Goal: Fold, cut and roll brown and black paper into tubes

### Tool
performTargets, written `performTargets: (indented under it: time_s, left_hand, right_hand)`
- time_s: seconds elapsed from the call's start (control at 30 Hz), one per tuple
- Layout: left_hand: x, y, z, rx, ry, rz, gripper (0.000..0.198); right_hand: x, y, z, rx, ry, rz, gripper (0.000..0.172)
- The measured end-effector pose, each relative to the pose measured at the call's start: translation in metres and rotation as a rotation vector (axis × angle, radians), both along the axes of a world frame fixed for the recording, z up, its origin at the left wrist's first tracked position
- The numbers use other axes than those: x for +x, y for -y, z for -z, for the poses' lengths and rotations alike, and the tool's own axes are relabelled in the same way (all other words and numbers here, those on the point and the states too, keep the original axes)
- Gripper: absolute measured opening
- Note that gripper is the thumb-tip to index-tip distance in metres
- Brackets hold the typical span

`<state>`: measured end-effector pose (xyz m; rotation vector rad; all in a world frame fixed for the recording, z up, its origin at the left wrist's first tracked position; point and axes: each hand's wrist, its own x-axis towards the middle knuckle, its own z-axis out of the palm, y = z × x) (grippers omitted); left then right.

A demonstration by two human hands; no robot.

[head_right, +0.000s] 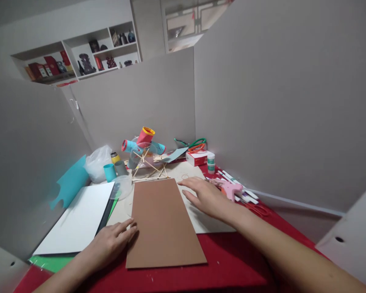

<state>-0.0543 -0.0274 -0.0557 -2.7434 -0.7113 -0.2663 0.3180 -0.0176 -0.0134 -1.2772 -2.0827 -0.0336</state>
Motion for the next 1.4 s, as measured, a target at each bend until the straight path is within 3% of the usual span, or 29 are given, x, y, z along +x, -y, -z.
performTargets:
  time_s: [0.2,0.37,0.57,0.77,1.03,1.4]
  left_hand:
    - [0.002,-0.001,0.005,0.050,-0.028,0.076,0.036]
    - [0.000,-0.009,0.015,0.045,0.191,0.131,0.044]
    - [-0.004,-0.013,0.016,-0.069,0.363,0.135,0.055]
    - [-0.012,-0.016,0.020,-0.194,0.357,0.089,0.060]
    - [-0.002,-0.021,0.018,-0.214,0.357,0.057,0.052]
    - [0.003,-0.021,0.015,-0.184,0.246,0.097,0.052]
  right_hand:
    - [0.015,0.037,0.046,-0.149,0.063,-0.001,0.037]
    - [0.010,0.055,0.064,-0.177,0.148,-0.048,0.052]
    - [-0.004,0.056,0.065,-0.114,0.197,-0.187,0.050]
    - [-0.009,0.061,0.058,-0.099,0.206,-0.319,0.050]
    - [-0.009,0.067,0.064,-0.054,0.102,-0.341,0.053]
    - [0.001,0.066,0.084,-0.169,0.070,-0.319,0.057]
